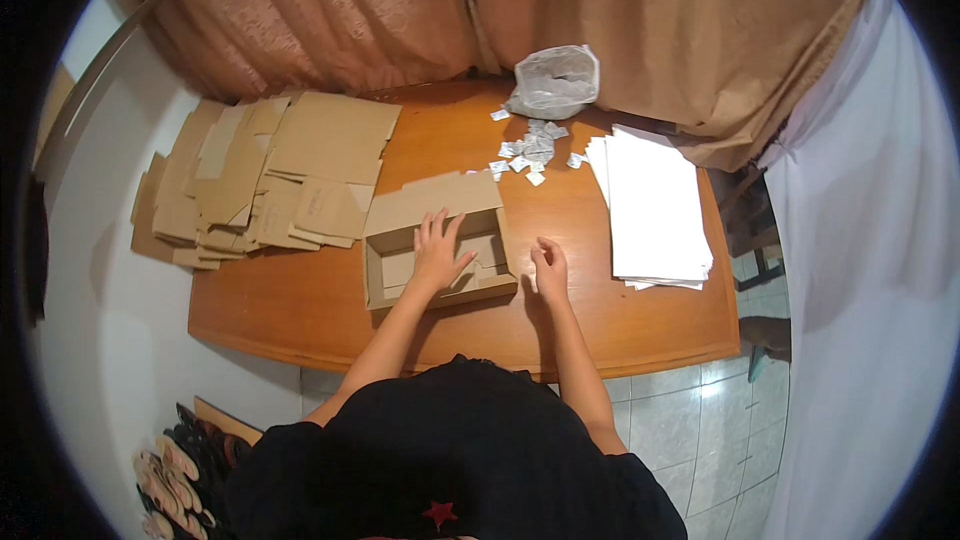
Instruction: Fold flat cardboard into shoe boxes and store them on a high shelf.
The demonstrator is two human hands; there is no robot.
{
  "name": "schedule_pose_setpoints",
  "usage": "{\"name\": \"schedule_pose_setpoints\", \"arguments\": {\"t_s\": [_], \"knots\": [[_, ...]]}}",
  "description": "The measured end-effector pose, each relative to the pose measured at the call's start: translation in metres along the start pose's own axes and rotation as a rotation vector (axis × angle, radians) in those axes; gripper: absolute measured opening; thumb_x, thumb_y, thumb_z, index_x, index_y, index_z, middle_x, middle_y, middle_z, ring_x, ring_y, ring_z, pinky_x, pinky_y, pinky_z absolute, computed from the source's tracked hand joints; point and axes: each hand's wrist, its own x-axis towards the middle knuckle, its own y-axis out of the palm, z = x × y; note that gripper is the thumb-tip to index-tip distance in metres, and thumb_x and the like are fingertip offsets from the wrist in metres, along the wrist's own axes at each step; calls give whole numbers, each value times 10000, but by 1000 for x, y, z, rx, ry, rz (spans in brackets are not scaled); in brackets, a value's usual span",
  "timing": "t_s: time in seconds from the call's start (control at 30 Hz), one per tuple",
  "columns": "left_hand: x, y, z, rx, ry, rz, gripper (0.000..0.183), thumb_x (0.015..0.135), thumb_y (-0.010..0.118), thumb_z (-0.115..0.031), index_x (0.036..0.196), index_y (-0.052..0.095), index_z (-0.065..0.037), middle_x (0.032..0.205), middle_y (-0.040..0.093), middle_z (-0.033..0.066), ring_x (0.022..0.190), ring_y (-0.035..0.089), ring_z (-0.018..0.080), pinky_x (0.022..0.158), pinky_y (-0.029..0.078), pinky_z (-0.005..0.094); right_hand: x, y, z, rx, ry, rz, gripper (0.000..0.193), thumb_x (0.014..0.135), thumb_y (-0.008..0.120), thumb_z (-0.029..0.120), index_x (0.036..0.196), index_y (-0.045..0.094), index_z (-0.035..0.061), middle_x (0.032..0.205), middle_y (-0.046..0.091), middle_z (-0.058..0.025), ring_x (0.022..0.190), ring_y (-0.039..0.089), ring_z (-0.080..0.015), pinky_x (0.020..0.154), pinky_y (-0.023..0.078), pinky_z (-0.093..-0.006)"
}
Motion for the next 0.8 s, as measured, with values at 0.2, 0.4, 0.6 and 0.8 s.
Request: {"name": "schedule_pose_setpoints", "arguments": {"t_s": [0.2,0.4,0.6,0.8], "knots": [[-6,11,-1,-78,25,-108,689,700,661,-386,1277,402,-112,1354,291,154,1265,210,404,1021,200,555,-18,-63,46,-1031,-307,-588,468,688,665,153,1122,522,48,1152,440,-170,1030,451,-311,858,399,-402],[-8,16,-30,-102,76,-83,711,692,665,-363,1288,383,-98,1375,253,145,1290,155,402,1018,161,582,-10,-111,43,-1324,-298,-575,286,694,658,165,944,601,38,1024,515,-120,945,480,-306,772,431,-424],[3,19,-55,-159,10,-2,663,709,651,-336,1269,394,-90,1368,224,184,1296,120,403,993,96,628,-6,-114,56,-1191,-273,-585,155,771,579,134,789,637,-8,845,563,-175,754,562,-344,660,474,-427],[30,16,-97,-269,280,-139,465,709,654,-263,1123,508,-109,1343,254,193,1274,161,396,989,131,593,-9,-131,72,-1083,-268,-552,179,713,687,146,699,617,-18,731,591,-184,683,585,-326,619,466,-394]]}}
